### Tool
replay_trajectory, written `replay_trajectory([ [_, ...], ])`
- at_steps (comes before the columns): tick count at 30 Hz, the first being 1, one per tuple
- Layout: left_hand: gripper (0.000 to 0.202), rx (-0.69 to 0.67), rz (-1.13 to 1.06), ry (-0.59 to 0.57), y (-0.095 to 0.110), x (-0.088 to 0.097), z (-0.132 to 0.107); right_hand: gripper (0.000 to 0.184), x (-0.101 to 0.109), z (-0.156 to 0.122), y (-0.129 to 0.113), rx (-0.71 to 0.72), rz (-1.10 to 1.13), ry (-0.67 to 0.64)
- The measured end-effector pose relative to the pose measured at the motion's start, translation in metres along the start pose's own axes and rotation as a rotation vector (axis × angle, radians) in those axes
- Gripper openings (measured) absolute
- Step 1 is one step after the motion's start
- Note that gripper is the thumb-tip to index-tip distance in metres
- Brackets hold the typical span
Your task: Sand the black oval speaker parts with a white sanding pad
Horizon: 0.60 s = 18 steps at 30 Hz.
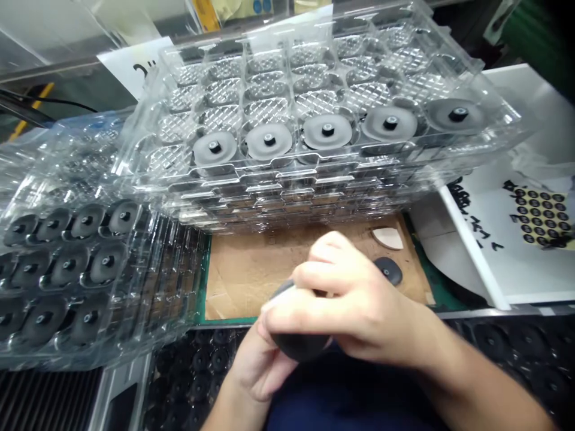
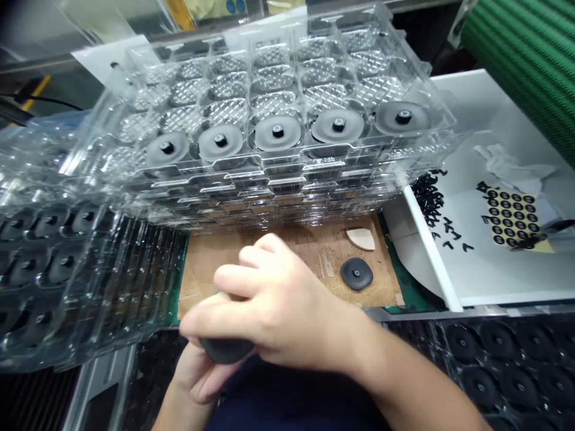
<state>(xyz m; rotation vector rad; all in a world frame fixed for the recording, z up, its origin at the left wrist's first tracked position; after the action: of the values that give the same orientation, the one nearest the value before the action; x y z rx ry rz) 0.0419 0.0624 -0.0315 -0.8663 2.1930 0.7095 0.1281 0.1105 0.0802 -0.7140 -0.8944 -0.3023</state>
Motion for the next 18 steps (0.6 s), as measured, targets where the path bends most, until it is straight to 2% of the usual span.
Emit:
replay_trajectory([
  [1, 0.035, 0.002, -0.002, -0.027, 0.000, -0.001, -0.001, 0.030, -0.002, 0.003, 0.003, 0.040, 0.028, 0.005],
  [2, 0.035, -0.011, -0.012, -0.062, 0.002, -0.002, -0.003, 0.030, -0.005, 0.003, 0.010, 0.019, 0.026, 0.014],
  [4, 0.037, -0.049, -0.031, -0.121, 0.007, 0.001, -0.006, 0.029, -0.014, -0.010, 0.031, -0.173, -0.024, 0.053],
  [6, 0.040, -0.065, -0.031, -0.142, 0.011, 0.006, -0.008, 0.028, -0.034, -0.040, 0.050, -0.414, 0.038, 0.038],
  [8, 0.041, -0.059, -0.022, -0.128, 0.013, 0.012, -0.009, 0.027, -0.066, -0.078, 0.060, -0.588, 0.178, -0.037],
  [10, 0.045, -0.038, -0.018, -0.110, 0.014, 0.013, -0.008, 0.026, -0.093, -0.108, 0.063, -0.654, 0.244, -0.101],
  [12, 0.049, -0.003, -0.013, -0.098, 0.012, 0.012, -0.006, 0.023, -0.104, -0.121, 0.065, -0.667, 0.249, -0.115],
  [14, 0.049, 0.021, -0.001, -0.103, 0.010, 0.007, -0.005, 0.023, -0.092, -0.118, 0.067, -0.708, 0.242, -0.077],
  [16, 0.050, 0.022, 0.006, -0.126, 0.007, 0.000, -0.005, 0.024, -0.060, -0.099, 0.062, -0.731, 0.225, 0.030],
  [17, 0.052, 0.013, 0.013, -0.127, 0.006, -0.002, -0.005, 0.025, -0.040, -0.085, 0.055, -0.707, 0.215, 0.090],
  [18, 0.052, -0.003, 0.025, -0.114, 0.004, -0.003, -0.005, 0.024, -0.019, -0.068, 0.043, -0.618, 0.205, 0.175],
])
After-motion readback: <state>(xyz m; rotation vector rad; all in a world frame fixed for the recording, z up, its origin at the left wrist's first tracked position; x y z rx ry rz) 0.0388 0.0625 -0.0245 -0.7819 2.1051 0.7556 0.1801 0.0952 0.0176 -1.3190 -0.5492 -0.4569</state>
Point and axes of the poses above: each hand's wrist, its own z-axis towards the middle knuckle, its own x-axis out of the back of the hand, y = z × x, the point moved 7 cm from there along z, towards the middle knuckle, and after that the axes turned 9 degrees about -z, right-handed, at the moved point
